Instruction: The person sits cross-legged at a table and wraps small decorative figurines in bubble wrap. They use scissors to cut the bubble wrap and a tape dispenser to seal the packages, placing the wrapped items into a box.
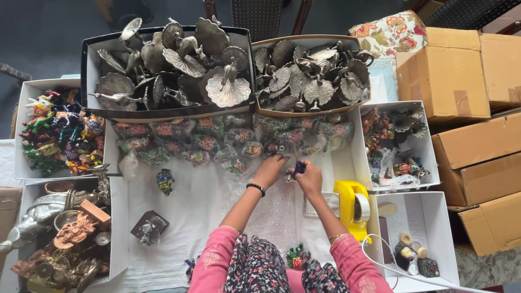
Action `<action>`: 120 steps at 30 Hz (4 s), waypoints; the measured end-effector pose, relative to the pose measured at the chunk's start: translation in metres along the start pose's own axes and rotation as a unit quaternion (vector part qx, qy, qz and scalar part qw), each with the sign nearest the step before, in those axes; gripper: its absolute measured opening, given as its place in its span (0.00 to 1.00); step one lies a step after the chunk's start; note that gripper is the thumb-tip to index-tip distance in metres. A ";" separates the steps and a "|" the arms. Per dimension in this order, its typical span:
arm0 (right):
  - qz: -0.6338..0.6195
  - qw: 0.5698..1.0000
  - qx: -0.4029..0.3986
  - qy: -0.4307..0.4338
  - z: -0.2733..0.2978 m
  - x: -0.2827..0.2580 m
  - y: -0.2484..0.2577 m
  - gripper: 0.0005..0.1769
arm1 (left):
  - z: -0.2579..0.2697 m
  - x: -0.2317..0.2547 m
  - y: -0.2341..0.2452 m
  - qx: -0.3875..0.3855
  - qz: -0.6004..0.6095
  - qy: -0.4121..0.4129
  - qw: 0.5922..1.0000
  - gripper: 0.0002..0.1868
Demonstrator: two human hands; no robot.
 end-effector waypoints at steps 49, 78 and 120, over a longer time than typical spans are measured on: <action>-0.016 0.992 0.127 0.016 -0.021 0.058 0.004 0.33 | 0.152 0.066 -0.064 -0.019 -0.147 0.026 0.989 0.38; 0.183 0.928 -0.083 0.312 0.124 0.088 0.064 0.51 | 0.262 0.165 -0.099 -0.075 -0.052 -0.057 0.994 0.41; 0.264 0.684 -0.651 0.199 0.054 0.097 -0.038 0.30 | 0.234 0.185 -0.089 -0.185 0.001 0.110 0.977 0.45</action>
Point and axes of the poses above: each hand's wrist, its own z-axis away from the middle knuckle, its own y-axis out of the back of the hand, x = y × z, the point moved 8 cm from there along -z, towards the middle knuckle, and after that the axes turned 12 degrees about z, right-handed, at the moved point
